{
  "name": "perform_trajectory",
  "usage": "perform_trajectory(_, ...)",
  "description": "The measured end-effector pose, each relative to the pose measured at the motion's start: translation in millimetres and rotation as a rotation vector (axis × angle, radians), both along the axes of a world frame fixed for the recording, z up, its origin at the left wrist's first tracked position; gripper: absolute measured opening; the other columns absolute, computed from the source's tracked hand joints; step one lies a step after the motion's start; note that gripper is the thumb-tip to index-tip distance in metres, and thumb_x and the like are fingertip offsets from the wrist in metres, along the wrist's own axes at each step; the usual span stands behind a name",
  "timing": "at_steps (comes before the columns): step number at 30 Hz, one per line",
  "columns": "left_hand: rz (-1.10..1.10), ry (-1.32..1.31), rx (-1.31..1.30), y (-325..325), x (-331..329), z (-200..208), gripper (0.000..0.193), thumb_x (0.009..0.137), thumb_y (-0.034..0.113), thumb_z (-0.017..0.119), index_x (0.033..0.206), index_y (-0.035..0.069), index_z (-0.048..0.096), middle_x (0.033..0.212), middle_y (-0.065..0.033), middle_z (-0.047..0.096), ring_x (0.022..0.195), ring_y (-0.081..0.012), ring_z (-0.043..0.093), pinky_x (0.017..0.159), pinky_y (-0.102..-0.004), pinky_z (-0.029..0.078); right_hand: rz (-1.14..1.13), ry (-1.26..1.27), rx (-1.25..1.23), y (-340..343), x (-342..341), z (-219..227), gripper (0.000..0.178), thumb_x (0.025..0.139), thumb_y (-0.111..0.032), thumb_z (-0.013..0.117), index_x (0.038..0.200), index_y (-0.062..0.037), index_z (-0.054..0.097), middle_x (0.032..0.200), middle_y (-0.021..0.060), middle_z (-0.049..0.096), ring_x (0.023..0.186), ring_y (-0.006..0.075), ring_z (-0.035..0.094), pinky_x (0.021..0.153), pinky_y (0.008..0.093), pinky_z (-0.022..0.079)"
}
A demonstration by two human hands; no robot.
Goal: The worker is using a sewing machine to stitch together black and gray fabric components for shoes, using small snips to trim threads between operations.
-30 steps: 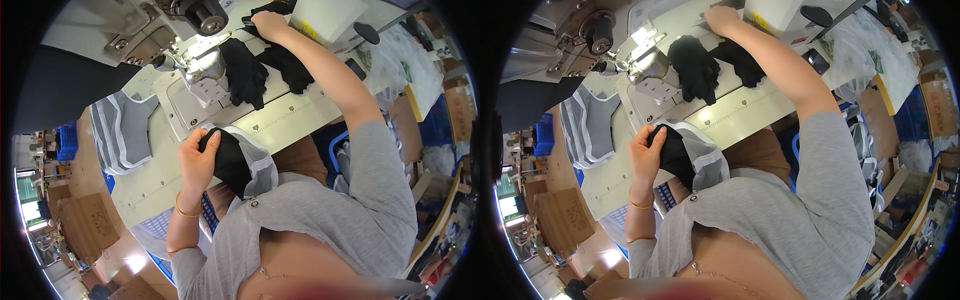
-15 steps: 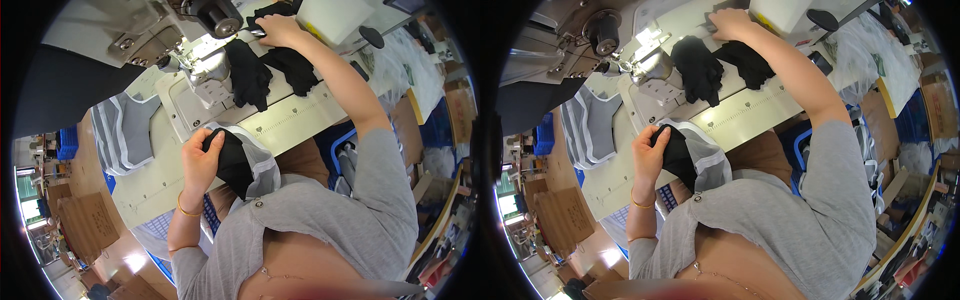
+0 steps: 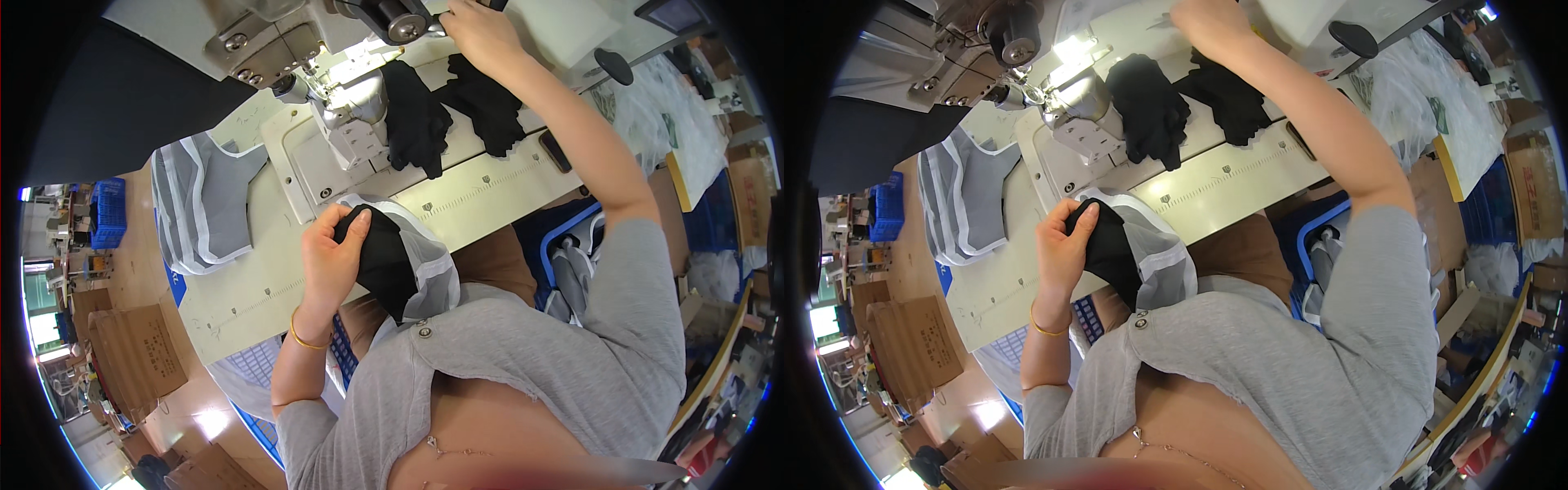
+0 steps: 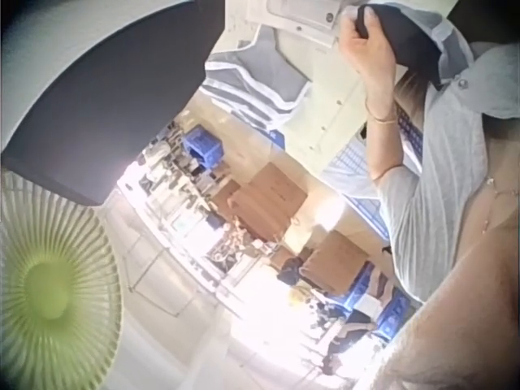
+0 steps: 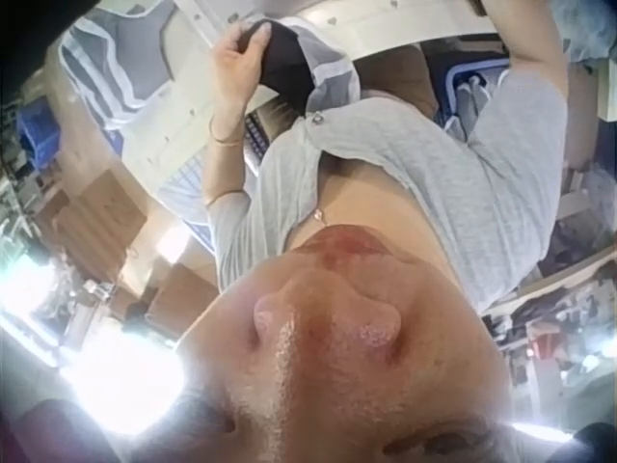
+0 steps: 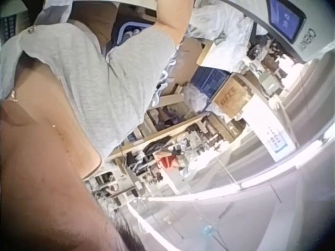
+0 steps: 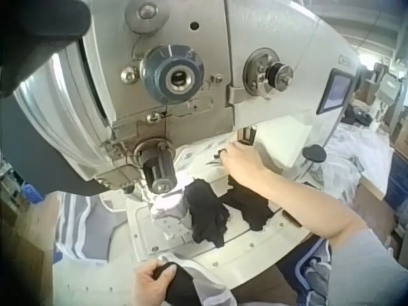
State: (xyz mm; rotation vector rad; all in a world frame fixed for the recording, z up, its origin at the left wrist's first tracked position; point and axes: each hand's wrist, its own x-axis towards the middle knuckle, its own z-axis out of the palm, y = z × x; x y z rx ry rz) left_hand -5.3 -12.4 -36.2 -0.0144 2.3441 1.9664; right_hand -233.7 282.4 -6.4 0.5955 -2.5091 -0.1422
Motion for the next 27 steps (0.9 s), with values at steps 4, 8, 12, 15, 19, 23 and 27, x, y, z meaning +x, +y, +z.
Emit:
perform_trajectory(4, 0.001, 0.025, -0.011, -1.8, -0.5, -2.9, 0.018, 0.094, 0.014, 0.067, 0.082, 0.002, 0.061, 0.071, 0.0049, 0.059, 0.064, -0.0006, 0.049, 0.056, -0.0176, 0.038, 0.071, 0.122, 0.125, 18.2, 81.2, -6.9, 0.008, 0.074, -0.009, 0.062, 0.076, -0.0032, 0.058, 0.095, 0.0072, 0.056, 0.092, 0.023, 0.062, 0.064, 0.0327, 0.057)
perform_trajectory(8, -0.013, 0.023, -0.01, -2.0, -1.1, -3.9, 0.017, 0.094, 0.013, 0.066, 0.082, 0.001, 0.062, 0.072, 0.005, 0.059, 0.065, -0.0007, 0.049, 0.056, -0.0173, 0.038, 0.049, -0.045, 0.149, 36.2, 133.8, -29.2, 0.015, 0.074, -0.011, 0.064, 0.086, -0.003, 0.062, 0.101, 0.0056, 0.058, 0.093, 0.0222, 0.061, 0.065, 0.0326, 0.056)
perform_trajectory(12, -0.008, 0.018, -0.013, -0.5, -2.2, -1.0, 0.016, 0.094, 0.013, 0.066, 0.083, 0.001, 0.062, 0.072, 0.0051, 0.059, 0.065, -0.0009, 0.049, 0.057, -0.0175, 0.038, 0.104, -0.117, -0.201, 45.1, 150.7, -36.0, 0.027, 0.073, -0.01, 0.067, 0.099, -0.0038, 0.066, 0.114, 0.0046, 0.062, 0.098, 0.0221, 0.062, 0.072, 0.0341, 0.056)
perform_trajectory(15, 0.0, 0.029, -0.01, 1.3, -1.9, 0.8, 0.016, 0.094, 0.013, 0.066, 0.083, 0.001, 0.063, 0.072, 0.0049, 0.06, 0.065, -0.001, 0.049, 0.057, -0.0175, 0.039, 0.198, -0.284, -0.432, 41.7, 150.4, -41.5, 0.028, 0.073, -0.009, 0.07, 0.1, -0.0049, 0.066, 0.113, 0.0042, 0.064, 0.101, 0.0223, 0.062, 0.076, 0.035, 0.055)
perform_trajectory(19, 0.017, 0.029, -0.035, 0.3, -2.5, 3.2, 0.016, 0.094, 0.013, 0.067, 0.083, 0.001, 0.063, 0.073, 0.0048, 0.06, 0.066, -0.0012, 0.05, 0.058, -0.0174, 0.039, 0.254, -0.186, -0.347, 30.3, 142.1, -54.2, 0.028, 0.072, -0.003, 0.07, 0.099, -0.004, 0.065, 0.104, 0.005, 0.066, 0.088, 0.0243, 0.065, 0.073, 0.0349, 0.054)
perform_trajectory(23, 0.077, 0.091, -0.047, -2.0, -5.7, 7.6, 0.019, 0.093, 0.014, 0.069, 0.082, -0.001, 0.063, 0.07, 0.0038, 0.059, 0.066, -0.0026, 0.049, 0.059, -0.0191, 0.04, 0.202, -0.303, -0.668, 35.5, 123.7, -49.2, 0.026, 0.078, -0.004, 0.068, 0.104, -0.0046, 0.064, 0.096, 0.0086, 0.066, 0.084, 0.0266, 0.065, 0.073, 0.0369, 0.052)
perform_trajectory(27, 0.18, 0.212, -0.106, -2.9, -4.9, 19.7, 0.014, 0.093, 0.012, 0.068, 0.087, -0.001, 0.066, 0.075, 0.0037, 0.061, 0.068, -0.0019, 0.051, 0.061, -0.0164, 0.041, 0.151, -0.132, -0.435, 40.9, 97.5, -41.6, 0.026, 0.079, -0.005, 0.067, 0.105, -0.0058, 0.063, 0.1, 0.0077, 0.063, 0.088, 0.0293, 0.065, 0.071, 0.0397, 0.053)
